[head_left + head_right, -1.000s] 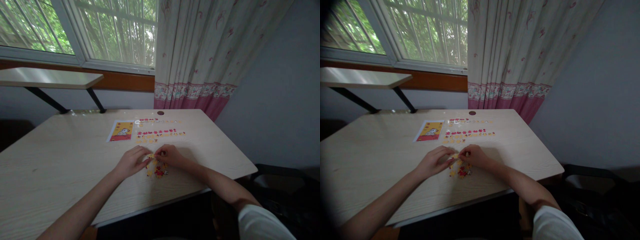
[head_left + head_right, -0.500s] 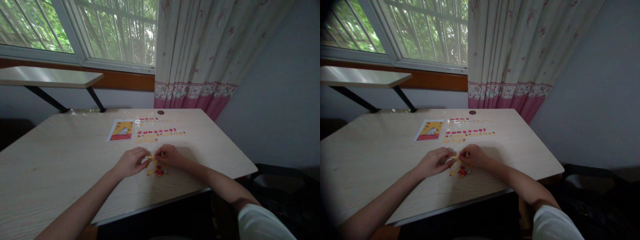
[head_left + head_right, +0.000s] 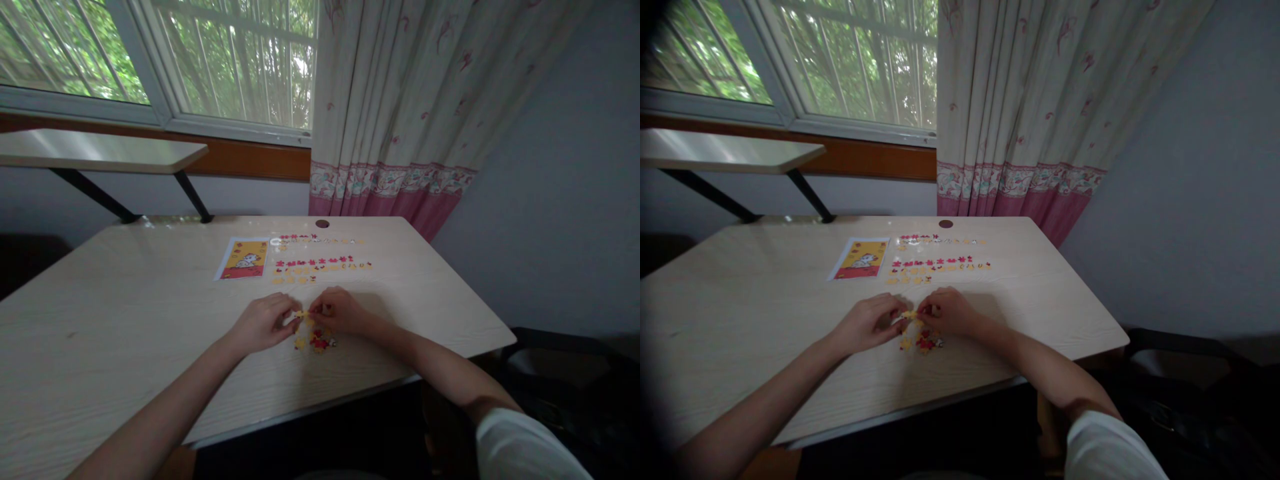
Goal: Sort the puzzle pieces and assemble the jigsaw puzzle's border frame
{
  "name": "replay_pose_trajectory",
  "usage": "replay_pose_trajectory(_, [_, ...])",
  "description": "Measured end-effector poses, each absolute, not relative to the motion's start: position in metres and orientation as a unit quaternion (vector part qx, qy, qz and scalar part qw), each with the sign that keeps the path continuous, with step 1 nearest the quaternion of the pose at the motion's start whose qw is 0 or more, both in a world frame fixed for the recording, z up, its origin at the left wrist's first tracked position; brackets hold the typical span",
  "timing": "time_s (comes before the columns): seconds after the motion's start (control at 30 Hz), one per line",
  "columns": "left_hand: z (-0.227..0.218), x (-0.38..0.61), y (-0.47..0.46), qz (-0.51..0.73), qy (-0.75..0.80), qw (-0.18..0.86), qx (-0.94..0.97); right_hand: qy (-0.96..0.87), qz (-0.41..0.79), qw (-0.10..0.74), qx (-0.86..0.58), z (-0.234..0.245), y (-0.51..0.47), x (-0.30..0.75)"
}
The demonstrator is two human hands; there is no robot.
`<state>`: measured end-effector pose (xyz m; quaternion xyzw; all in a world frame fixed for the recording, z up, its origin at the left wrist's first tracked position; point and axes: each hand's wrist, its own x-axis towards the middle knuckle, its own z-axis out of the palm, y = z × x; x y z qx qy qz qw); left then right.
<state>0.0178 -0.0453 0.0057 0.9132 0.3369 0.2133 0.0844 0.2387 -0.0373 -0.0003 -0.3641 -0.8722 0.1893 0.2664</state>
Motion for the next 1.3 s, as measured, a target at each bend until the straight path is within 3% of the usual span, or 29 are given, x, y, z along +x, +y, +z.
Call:
replay_pose_trajectory(0.23, [0.008,0.018,-0.045,0.204,0.353,0.093,0.909,-0.871,0.176,0.286,-0.36,-0.003,-0.034,0.241])
replay_pose_trajectory(0.6, [0.005,0.019,-0.044,0.191,0.333,0.092,0.919,-0.781,0.026,0.449,-0.432,0.007,-0.006,0.273])
replay_pose_trajectory(1.3, [0.004,0.018,-0.042,0.196,0.327,0.076,0.921,-0.796,0.026,0.413,-0.441,-0.001,0.0,0.273])
